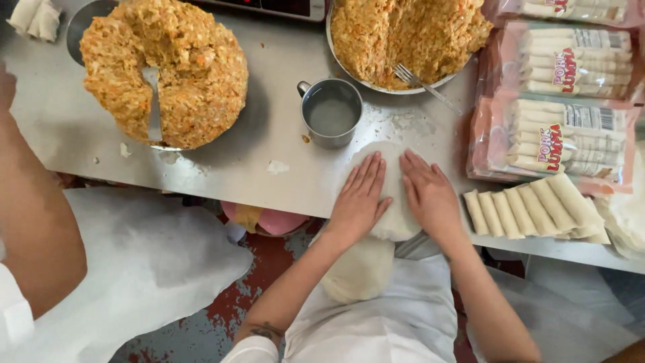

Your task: Rolling lumpia (spring rolls) by placing filling on a wrapper and rolling it into a cylinder.

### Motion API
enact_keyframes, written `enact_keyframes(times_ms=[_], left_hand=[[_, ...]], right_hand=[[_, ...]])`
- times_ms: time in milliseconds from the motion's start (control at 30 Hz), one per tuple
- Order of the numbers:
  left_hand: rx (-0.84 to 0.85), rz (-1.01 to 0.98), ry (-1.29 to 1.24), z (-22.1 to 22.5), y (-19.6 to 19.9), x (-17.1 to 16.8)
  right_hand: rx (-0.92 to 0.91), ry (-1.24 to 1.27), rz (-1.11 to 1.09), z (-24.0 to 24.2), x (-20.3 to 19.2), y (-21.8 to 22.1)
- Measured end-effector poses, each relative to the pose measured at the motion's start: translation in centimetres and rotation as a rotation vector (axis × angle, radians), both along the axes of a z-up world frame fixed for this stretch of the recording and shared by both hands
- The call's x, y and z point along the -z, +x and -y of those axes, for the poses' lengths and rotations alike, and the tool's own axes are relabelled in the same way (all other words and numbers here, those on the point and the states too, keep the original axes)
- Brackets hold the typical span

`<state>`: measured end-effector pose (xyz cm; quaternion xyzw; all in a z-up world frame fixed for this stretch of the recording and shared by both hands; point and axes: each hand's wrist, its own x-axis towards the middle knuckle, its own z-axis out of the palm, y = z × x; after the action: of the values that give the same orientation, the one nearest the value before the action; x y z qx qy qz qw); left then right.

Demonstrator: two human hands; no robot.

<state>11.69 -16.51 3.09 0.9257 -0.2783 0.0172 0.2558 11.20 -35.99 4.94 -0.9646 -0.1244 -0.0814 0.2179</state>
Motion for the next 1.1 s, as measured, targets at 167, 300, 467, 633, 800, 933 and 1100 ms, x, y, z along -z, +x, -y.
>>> enact_keyframes(times_ms=[167,300,467,633,800,933,1100], left_hand=[[0.097,0.109,0.090,0.4,-0.7,1.8],[0.120,0.229,0.037,-0.1,-0.8,1.0],[0.129,0.218,0.074,0.0,-0.7,2.5],[0.112,0.166,0.064,-1.2,-1.9,2.0],[-0.087,0.092,0.051,-2.8,-2.4,-1.5],[-0.086,0.076,0.042,-2.9,-2.5,-0.8],[-0.082,0.053,0.081,-2.7,-2.2,-0.3]], right_hand=[[-0.153,0.121,0.249,-5.0,-7.7,6.3],[-0.311,-0.122,0.492,-11.0,-3.5,11.1],[-0.338,-0.067,0.580,-11.9,-2.7,12.7],[-0.349,-0.053,0.516,-7.6,-5.6,10.2],[-0.330,0.112,0.009,-1.2,-4.0,3.8],[-0.406,0.283,-0.177,0.7,-0.4,4.7],[-0.399,-0.179,0.021,-3.2,-0.7,3.6]])
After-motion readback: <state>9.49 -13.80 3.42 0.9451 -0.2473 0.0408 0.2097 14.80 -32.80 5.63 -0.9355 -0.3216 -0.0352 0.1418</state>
